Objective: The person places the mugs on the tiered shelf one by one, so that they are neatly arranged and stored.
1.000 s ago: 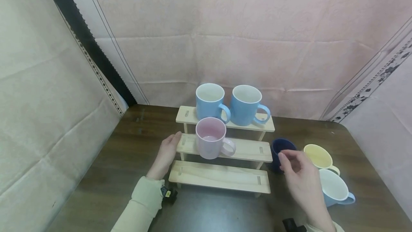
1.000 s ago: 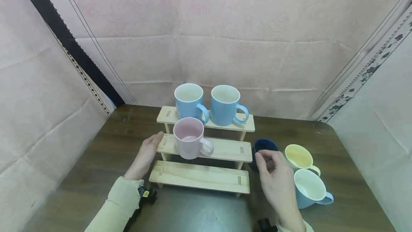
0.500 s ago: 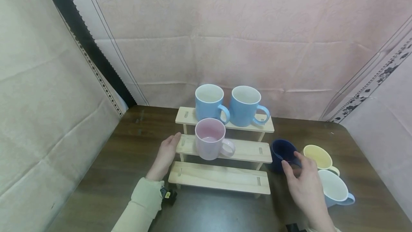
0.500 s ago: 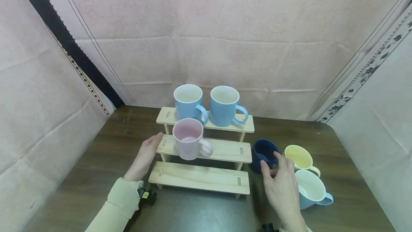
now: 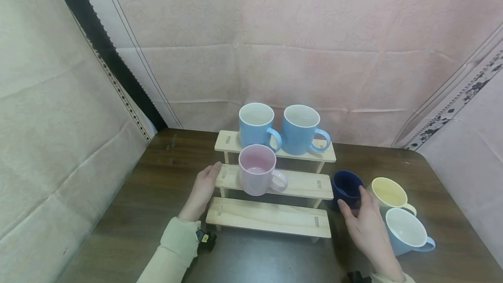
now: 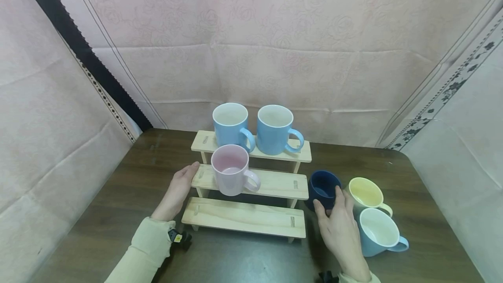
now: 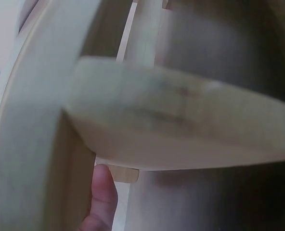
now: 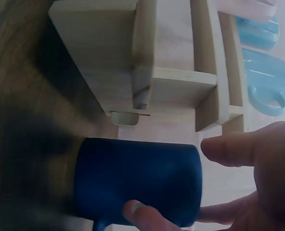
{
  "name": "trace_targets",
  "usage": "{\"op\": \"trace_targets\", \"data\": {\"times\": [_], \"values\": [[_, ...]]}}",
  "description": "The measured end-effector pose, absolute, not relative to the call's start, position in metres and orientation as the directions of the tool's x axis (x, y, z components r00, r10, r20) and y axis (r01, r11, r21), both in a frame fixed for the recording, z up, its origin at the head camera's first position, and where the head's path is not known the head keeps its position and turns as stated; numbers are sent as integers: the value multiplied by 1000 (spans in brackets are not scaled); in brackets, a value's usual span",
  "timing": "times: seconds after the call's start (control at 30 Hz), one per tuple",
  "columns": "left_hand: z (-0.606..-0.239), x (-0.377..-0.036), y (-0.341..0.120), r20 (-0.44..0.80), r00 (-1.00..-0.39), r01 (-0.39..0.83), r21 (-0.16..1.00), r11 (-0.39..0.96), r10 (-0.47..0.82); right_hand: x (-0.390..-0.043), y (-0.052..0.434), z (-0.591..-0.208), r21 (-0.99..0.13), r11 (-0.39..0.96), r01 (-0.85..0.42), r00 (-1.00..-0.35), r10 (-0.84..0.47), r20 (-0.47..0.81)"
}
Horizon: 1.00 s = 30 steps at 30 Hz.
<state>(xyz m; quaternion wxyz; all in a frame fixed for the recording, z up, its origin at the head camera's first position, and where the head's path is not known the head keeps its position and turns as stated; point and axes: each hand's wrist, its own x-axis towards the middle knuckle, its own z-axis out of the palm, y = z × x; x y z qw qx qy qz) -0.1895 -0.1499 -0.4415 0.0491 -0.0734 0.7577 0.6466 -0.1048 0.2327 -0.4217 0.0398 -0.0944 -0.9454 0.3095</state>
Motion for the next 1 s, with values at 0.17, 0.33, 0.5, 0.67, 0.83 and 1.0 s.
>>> {"op": "trace_targets", "data": {"times": [0.17,0.33,0.5,0.67,0.83,1.0], "values": [[-441,-190,-150,-159,-986,-165,975,149,-51,-108,233,-426,-590,791,163,-979,203,3],[-441,-189,-150,-149,-987,-156,977,143,-57,-108,233,-428,-587,788,188,-971,240,11],[-441,-189,-150,-150,-987,-156,978,141,-53,-107,232,-428,-615,763,197,-965,262,15],[-441,-188,-150,-158,-986,-163,976,142,-48,-105,233,-429,-601,774,196,-965,261,21],[-441,-189,-150,-162,-985,-168,976,140,-53,-102,233,-430,-589,788,179,-967,251,41],[-442,-189,-150,-169,-985,-174,974,146,-46,-99,233,-431,-572,798,188,-965,259,44]]}}
